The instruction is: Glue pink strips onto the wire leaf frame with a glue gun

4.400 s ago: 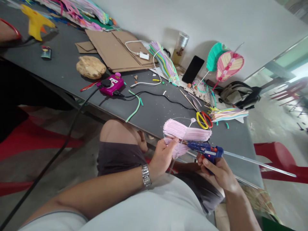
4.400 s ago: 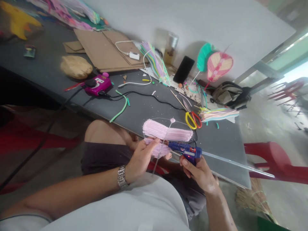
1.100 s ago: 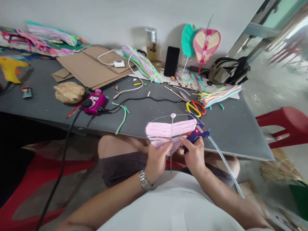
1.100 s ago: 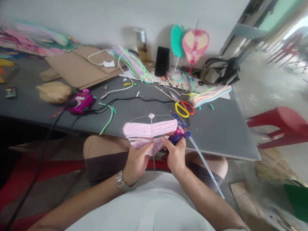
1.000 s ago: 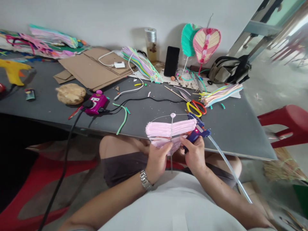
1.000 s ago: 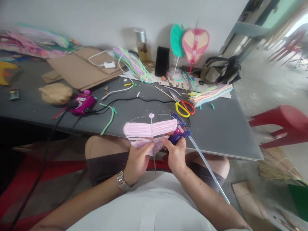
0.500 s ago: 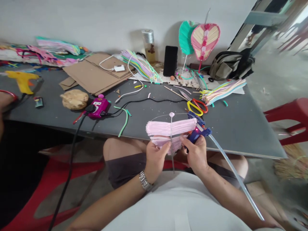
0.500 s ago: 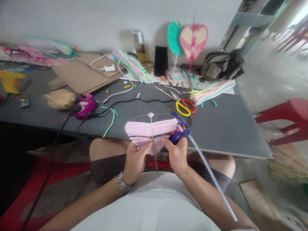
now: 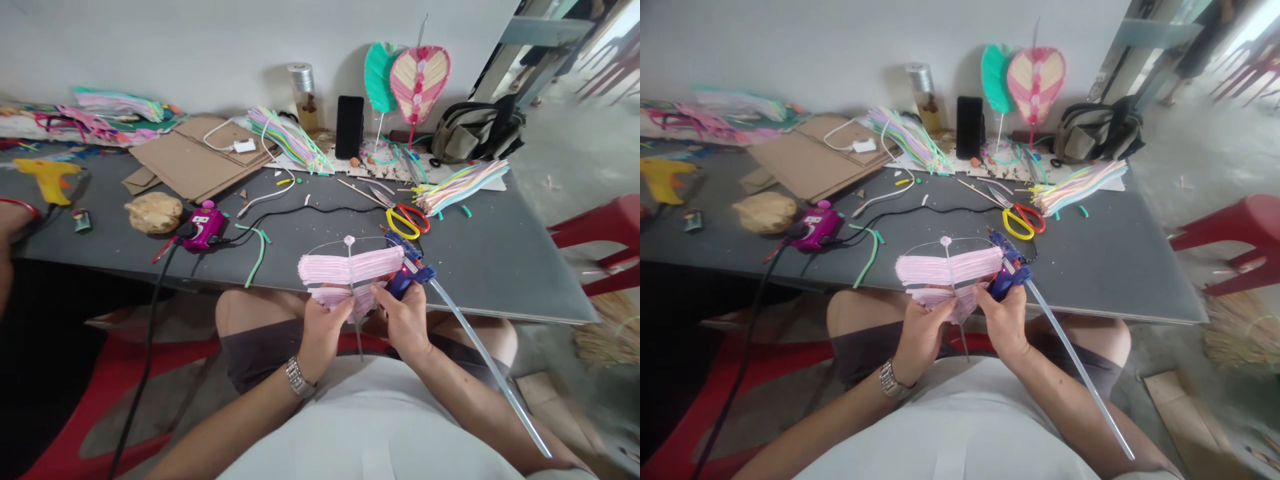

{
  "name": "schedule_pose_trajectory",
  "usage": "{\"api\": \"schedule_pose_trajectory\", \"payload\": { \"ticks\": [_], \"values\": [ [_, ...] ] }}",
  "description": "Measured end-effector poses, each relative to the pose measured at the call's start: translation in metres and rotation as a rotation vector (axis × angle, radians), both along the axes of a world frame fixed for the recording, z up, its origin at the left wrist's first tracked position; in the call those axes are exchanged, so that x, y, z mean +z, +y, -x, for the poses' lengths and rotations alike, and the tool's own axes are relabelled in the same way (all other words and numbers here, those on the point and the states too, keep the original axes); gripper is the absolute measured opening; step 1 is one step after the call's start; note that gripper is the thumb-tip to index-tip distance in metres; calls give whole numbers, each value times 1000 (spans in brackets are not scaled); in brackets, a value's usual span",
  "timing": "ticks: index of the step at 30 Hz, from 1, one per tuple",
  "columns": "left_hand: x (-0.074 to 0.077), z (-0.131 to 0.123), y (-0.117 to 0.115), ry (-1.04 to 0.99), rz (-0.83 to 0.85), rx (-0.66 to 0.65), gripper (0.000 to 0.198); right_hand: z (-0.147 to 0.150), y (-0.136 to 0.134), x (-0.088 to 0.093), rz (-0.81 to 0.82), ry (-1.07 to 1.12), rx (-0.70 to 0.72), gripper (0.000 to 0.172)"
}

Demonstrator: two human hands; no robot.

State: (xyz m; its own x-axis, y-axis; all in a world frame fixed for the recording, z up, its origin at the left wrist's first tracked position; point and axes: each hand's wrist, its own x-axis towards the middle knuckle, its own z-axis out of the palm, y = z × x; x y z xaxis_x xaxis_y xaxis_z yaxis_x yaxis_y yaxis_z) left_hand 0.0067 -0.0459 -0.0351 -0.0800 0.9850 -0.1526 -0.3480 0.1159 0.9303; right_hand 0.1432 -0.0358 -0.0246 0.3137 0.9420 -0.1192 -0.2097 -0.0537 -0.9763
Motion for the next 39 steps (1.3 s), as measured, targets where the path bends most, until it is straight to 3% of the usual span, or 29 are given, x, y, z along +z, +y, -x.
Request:
{"api": "schedule_pose_trajectory", "payload": {
  "ticks": [13, 21, 30, 39],
  "values": [
    [6, -4, 2, -75, 29, -30, 18, 3, -1, 8, 45, -37, 2, 26],
    [8, -5, 2, -134, 50, -39, 22, 2, -2, 2, 37, -34, 19, 29],
    [12, -10, 0, -172, 43, -33, 27, 2, 0, 6, 56, -29, 14, 22],
    [6, -13, 1, -167, 57, -33, 21, 2, -1, 2, 65, 2, 32, 25]
  ]
}}
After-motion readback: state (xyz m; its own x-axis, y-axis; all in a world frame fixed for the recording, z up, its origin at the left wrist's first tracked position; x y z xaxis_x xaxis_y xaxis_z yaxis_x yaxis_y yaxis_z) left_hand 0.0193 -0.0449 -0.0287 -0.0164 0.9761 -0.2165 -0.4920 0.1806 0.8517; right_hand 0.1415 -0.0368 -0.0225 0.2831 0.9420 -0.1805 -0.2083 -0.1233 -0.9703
